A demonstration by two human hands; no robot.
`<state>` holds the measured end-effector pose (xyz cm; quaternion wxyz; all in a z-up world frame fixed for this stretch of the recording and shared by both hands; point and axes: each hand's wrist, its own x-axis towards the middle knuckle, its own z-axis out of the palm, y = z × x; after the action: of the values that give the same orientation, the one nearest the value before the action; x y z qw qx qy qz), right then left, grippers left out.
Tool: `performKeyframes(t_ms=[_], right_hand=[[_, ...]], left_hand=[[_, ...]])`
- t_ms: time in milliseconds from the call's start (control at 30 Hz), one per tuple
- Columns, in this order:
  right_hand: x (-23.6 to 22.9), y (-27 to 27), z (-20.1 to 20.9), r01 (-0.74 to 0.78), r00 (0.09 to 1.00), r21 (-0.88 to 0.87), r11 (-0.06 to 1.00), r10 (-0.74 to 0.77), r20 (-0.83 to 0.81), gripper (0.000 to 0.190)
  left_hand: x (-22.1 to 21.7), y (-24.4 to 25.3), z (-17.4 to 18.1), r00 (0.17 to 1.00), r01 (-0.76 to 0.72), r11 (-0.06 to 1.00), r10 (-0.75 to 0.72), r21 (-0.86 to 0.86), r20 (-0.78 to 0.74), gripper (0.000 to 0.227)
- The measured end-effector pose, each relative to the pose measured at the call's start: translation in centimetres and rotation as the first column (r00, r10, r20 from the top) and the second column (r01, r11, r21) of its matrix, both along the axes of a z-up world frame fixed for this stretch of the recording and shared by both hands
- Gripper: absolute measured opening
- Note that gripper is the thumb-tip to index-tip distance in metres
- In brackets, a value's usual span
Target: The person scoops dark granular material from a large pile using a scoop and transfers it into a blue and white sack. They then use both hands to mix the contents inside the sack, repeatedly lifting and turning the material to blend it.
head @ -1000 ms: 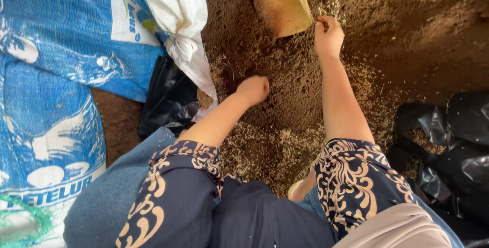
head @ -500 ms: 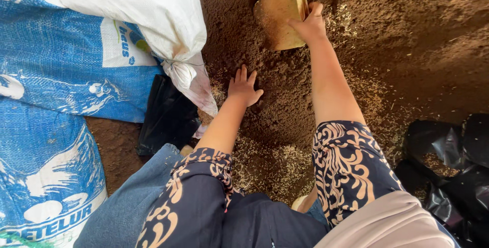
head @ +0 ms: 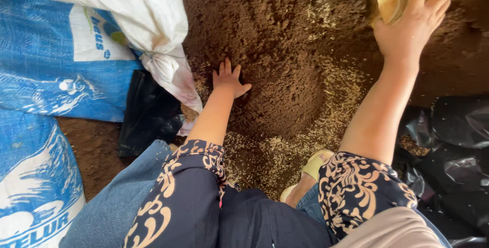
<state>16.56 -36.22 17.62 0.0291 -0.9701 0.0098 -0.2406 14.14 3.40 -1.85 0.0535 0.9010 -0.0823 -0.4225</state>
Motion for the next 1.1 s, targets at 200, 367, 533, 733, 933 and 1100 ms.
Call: performKeyframes(t_ms=[200,367,533,733,933,1100], right_hand=[[3.1,-3.4,-5.1,0.042,0.99,-0.087,0.995,-0.053,-0.131,0.117],[7.9,-2.6,-8.7,0.052,0.986,0.041,0.998,-0.045,-0.163,0.111],[9.6,3.4,-10.9,0.102,0.93,0.197,0.975,-0.023,-0.367,0.106],[5.5,9.0,-8.5,-0.105,0.891,0.153,0.983,0.162,-0.425,0.09],[-3.3,13.8,-6.2,-0.344,0.807,0.204,0.917,0.4,-0.434,0.079],[-8.7,15.4,-3.2,-0.446,0.765,0.133,0.885,0.454,-0.456,0.083]], left_hand=[[0.0,0.0,-0.2,0.999,-0.026,1.0,0.026,-0.002,0.041,0.101],[0.4,-0.2,-0.4,0.999,-0.025,1.0,0.025,0.005,0.031,0.1],[0.5,-0.8,-0.1,0.999,-0.028,1.0,0.028,0.015,-0.029,0.1],[-1.9,-2.0,-0.3,0.989,-0.146,0.965,0.147,-0.219,-0.014,0.098],[-5.4,-4.2,0.6,0.996,-0.049,0.977,0.063,-0.209,0.064,0.121],[-8.6,-3.1,1.2,0.981,-0.006,0.95,0.065,-0.312,0.18,0.107]])
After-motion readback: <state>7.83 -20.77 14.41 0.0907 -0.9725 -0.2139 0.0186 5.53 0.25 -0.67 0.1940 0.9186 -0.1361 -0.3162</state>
